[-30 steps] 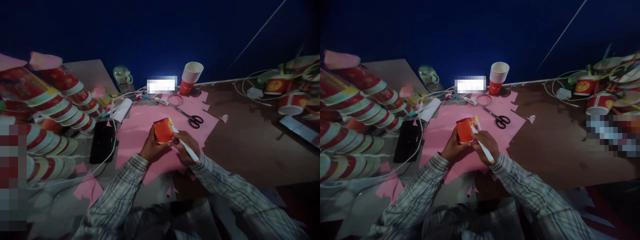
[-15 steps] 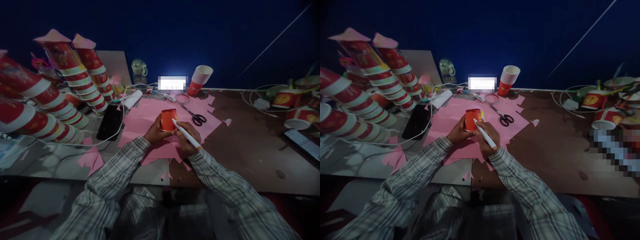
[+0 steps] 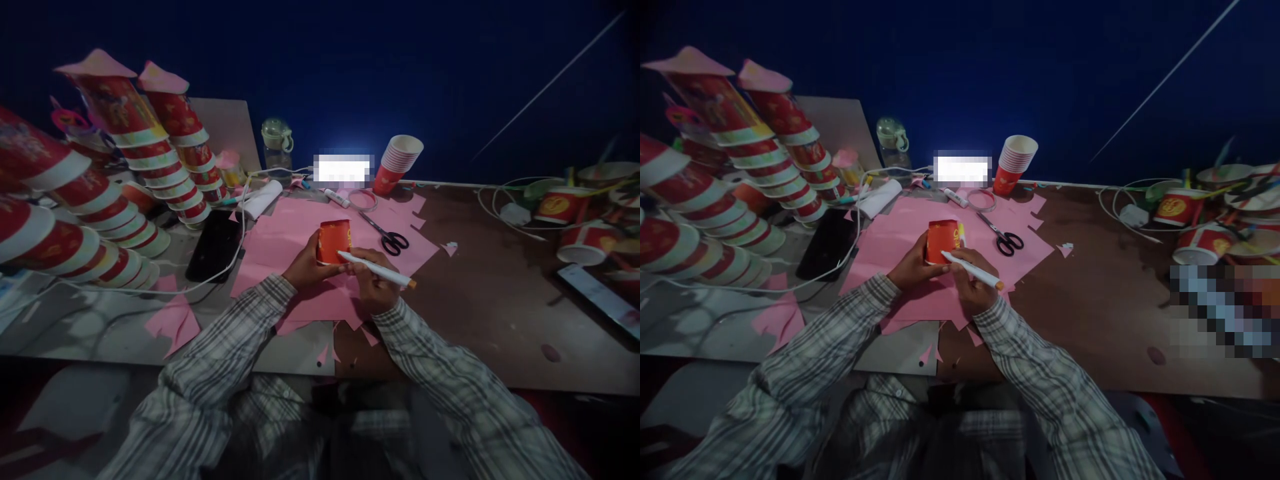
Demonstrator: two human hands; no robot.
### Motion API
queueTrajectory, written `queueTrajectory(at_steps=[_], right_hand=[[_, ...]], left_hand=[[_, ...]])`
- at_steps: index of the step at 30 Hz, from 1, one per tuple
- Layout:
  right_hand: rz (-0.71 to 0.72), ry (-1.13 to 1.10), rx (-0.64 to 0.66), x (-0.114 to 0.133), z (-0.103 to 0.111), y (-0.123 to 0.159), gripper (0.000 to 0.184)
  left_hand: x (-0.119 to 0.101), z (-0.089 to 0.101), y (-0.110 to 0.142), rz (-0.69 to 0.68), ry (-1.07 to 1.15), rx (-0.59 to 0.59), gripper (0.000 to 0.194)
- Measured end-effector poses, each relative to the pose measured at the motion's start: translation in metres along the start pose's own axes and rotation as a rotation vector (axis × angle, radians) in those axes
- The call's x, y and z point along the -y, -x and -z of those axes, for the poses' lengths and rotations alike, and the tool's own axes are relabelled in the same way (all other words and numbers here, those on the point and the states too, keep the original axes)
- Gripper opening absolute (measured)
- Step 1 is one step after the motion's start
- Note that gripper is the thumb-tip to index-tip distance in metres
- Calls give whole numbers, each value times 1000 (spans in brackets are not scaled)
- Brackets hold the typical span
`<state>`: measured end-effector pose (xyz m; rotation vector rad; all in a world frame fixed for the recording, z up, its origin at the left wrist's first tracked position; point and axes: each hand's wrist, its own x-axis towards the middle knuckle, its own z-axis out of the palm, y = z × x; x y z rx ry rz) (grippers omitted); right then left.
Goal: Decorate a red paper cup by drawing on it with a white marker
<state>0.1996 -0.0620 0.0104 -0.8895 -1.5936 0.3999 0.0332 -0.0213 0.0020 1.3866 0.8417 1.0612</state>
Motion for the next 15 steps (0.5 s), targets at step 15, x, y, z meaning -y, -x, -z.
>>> queueTrajectory(at_steps=[15], right_hand=[[-7, 26, -41, 3, -1, -4, 19]], left_hand=[[0, 3, 1, 19, -49, 7, 96]])
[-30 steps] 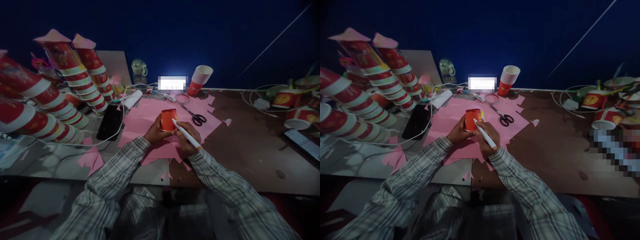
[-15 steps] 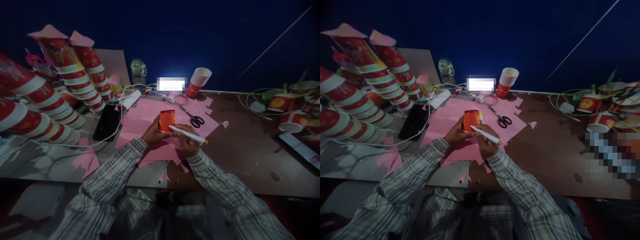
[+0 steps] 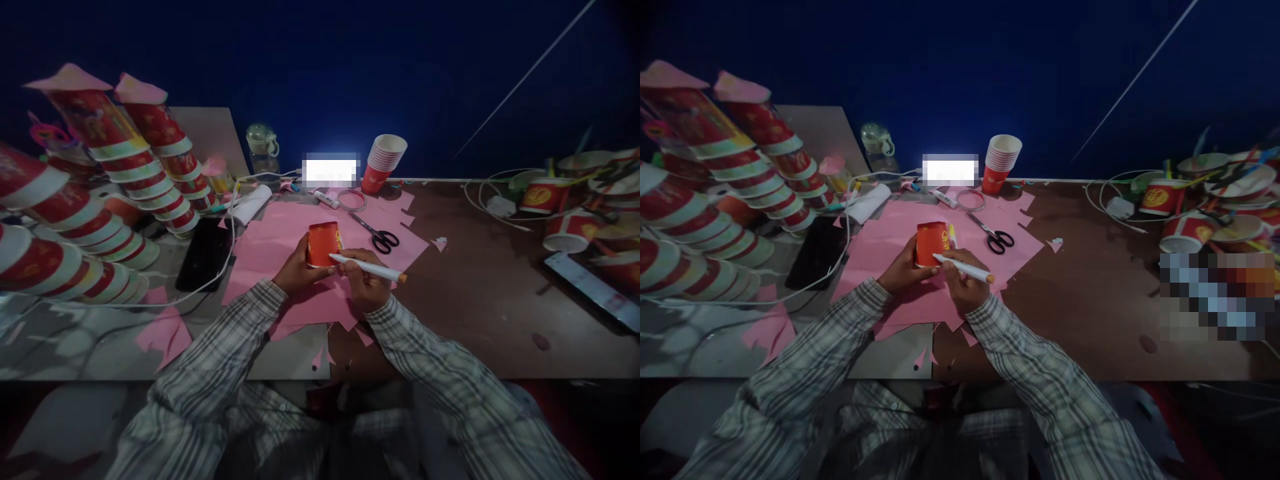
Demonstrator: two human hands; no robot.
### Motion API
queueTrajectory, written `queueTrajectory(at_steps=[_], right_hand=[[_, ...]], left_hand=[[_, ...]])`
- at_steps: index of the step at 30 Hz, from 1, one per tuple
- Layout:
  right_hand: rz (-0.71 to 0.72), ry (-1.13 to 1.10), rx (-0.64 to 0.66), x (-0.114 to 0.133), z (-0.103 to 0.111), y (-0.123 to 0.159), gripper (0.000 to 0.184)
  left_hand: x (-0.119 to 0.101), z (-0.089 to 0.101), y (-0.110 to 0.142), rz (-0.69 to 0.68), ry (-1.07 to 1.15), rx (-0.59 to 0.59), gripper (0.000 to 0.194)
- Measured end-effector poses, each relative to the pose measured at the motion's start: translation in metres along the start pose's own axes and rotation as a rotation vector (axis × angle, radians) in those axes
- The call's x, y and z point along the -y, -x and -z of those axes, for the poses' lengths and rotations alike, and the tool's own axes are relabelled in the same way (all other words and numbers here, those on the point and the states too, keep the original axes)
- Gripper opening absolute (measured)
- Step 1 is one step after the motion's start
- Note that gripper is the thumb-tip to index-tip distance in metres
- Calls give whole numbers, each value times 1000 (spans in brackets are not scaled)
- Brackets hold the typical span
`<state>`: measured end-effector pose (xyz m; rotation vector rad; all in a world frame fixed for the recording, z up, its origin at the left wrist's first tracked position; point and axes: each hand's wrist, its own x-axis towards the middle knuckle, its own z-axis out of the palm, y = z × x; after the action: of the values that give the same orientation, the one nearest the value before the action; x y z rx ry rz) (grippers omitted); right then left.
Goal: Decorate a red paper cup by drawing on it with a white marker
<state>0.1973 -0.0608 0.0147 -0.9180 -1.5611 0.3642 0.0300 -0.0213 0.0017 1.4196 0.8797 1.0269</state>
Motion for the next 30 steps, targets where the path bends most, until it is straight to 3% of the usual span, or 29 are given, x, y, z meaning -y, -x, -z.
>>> queueTrajectory(at_steps=[12, 30], right_hand=[[-64, -43, 48, -7, 1, 5, 18], [-48, 0, -41, -14, -1, 2, 17]], left_hand=[[0, -1, 2, -15, -32, -16, 95], [-1, -1, 3, 0, -21, 26, 98]])
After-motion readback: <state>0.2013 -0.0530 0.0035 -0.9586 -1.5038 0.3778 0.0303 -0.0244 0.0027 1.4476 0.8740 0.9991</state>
